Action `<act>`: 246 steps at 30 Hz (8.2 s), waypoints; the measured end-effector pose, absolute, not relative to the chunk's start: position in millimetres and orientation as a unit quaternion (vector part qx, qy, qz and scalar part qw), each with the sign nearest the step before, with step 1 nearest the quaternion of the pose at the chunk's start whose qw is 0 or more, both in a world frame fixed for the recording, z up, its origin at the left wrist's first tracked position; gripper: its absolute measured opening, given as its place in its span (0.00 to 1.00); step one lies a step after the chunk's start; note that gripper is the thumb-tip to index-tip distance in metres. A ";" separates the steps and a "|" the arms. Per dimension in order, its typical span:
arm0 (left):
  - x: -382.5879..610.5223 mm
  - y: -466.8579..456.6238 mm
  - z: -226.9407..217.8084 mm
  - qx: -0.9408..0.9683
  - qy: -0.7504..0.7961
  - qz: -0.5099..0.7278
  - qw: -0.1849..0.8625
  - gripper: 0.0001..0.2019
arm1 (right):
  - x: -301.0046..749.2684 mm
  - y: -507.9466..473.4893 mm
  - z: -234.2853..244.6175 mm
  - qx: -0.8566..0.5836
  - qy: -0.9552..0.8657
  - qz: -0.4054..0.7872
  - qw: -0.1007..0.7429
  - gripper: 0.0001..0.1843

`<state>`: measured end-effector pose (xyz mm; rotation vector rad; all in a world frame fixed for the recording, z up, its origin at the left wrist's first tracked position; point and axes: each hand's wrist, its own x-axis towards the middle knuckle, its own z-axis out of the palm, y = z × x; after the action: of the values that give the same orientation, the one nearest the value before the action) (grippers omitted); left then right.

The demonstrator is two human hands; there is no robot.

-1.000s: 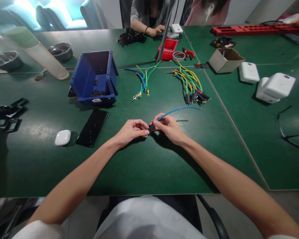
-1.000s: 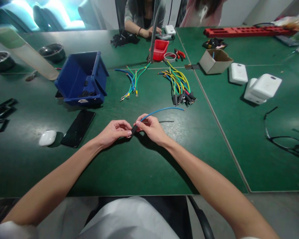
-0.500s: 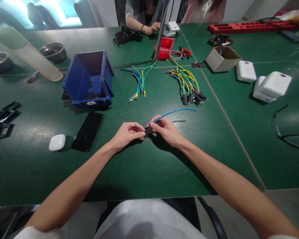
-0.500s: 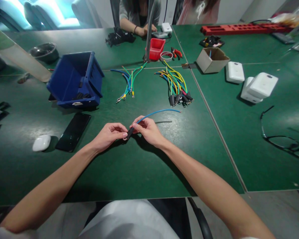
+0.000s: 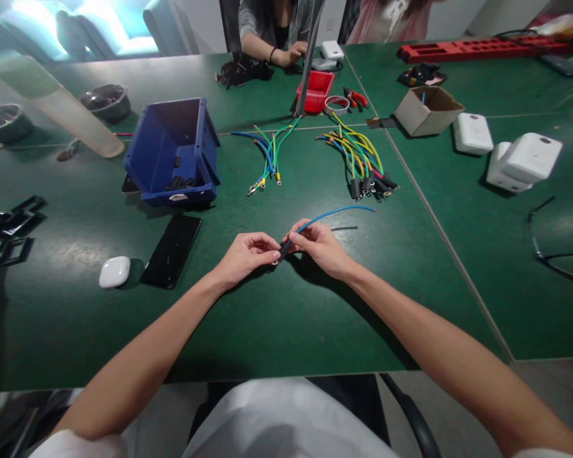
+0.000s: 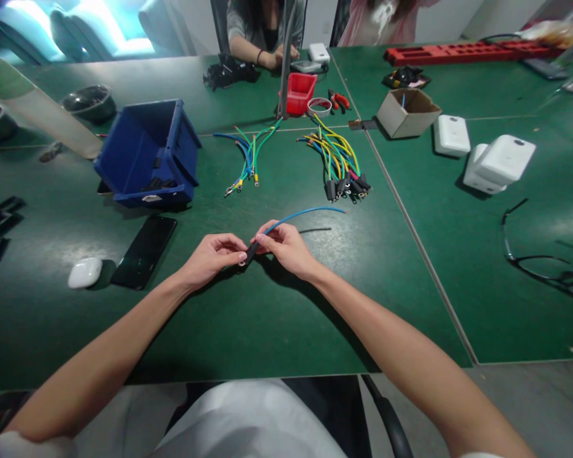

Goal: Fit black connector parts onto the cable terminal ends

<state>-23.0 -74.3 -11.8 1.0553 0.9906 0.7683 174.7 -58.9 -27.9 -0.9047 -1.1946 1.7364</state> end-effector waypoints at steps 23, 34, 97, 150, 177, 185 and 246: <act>-22.1 -75.9 -11.0 0.479 0.447 0.341 0.675 0.14 | 173.0 -58.9 -26.9 -0.366 -0.471 0.690 0.411 0.17; -21.6 -75.7 -10.8 0.474 0.448 0.336 0.679 0.15 | 174.3 -57.8 -28.0 -0.365 -0.476 0.689 0.407 0.17; -17.2 -101.7 -12.4 0.836 0.332 0.431 -0.067 0.07 | 138.7 -100.8 -1.1 -0.464 -0.373 0.602 0.532 0.18; -11.0 -88.3 -32.0 0.630 0.488 0.427 0.428 0.09 | 168.0 -60.2 -30.8 -0.456 -0.508 0.563 0.465 0.38; -11.5 -92.5 -30.8 0.729 0.462 0.384 0.327 0.12 | 214.4 -51.5 -0.5 -0.562 -0.589 0.349 0.464 0.37; -10.6 -93.1 -32.5 0.754 0.439 0.374 0.314 0.13 | 232.7 -20.0 33.5 -0.589 -0.630 0.303 0.406 0.34; -10.6 -95.6 -27.5 0.765 0.423 0.338 0.349 0.13 | 294.4 56.0 59.6 -0.768 -0.626 -0.001 0.132 0.26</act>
<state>-10.6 -95.6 -27.5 1.9828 1.0963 0.8759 294.4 56.0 59.6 -2.2303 -1.8174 -0.0038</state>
